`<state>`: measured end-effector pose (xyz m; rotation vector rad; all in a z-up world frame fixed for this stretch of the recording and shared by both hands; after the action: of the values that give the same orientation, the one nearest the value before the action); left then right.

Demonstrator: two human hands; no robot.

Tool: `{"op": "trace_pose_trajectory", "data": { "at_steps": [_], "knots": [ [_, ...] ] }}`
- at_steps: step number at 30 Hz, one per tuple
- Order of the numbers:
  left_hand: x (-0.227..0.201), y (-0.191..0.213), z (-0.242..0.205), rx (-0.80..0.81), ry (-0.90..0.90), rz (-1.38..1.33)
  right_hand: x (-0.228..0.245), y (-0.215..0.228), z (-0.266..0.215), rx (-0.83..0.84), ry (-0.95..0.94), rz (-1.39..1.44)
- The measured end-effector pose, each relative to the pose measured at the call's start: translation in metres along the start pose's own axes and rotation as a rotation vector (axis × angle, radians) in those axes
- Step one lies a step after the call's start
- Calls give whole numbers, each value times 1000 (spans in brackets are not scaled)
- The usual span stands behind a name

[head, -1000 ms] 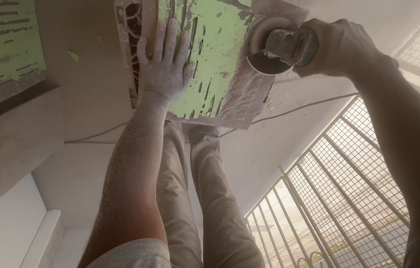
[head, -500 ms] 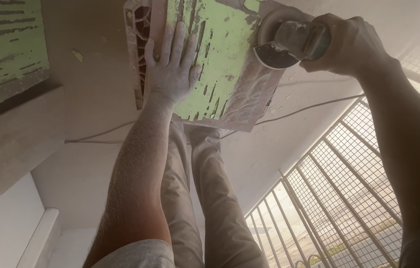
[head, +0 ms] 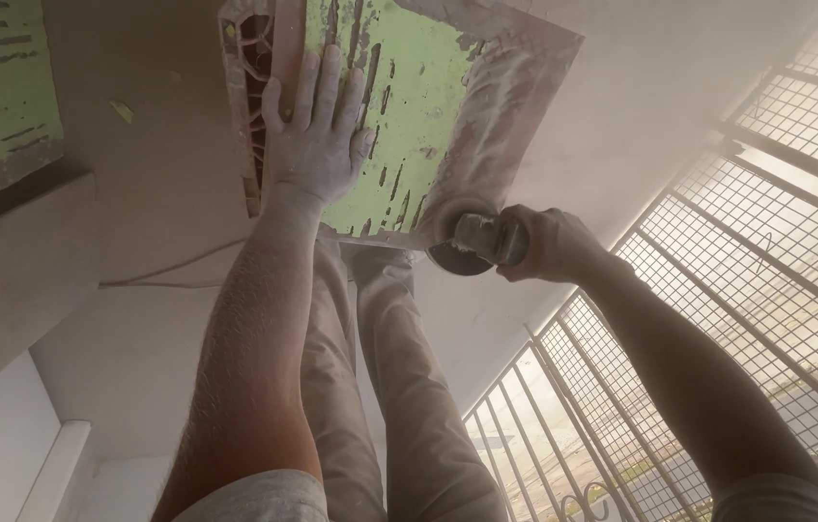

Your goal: Grinding the back surface of a ceramic tile using an angle grinder to remove material

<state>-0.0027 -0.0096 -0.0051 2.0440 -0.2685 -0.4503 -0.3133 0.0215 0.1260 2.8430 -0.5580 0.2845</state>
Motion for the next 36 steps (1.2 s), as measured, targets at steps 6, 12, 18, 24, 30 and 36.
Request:
{"op": "trace_pose_trajectory", "data": {
  "at_steps": [6,12,18,24,30,36],
  "knots": [
    [-1,-3,-4,-48,-2,37,15,25,-1,-26,-133,-38],
    [-1,-8,-2,-179,-16,56,12,34,12,-130,36,-128],
    [-1,-1,-2,-151,-15,29,4,5,-17,-10,9,-133],
    [1,-7,-1,-166,-17,19,-9,-52,-40,-30,-8,-54],
    [-2,12,1,26,14,13,-39,-103,-45,-186,-29,211],
    [-6,21,2,115,53,63,-46,-152,-45,-253,-43,455]
  ]
}}
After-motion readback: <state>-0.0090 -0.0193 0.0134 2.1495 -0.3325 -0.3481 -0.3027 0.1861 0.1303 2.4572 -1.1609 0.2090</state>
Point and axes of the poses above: each hand's wrist, its own z-axis towards the middle knuckle, its own y-axis out of the back of the hand, x = y × z, the point moved 1 cm from there along z, towards the middle knuckle, and after that the axes turned 14 degrees about z, right-handed, at the moved point
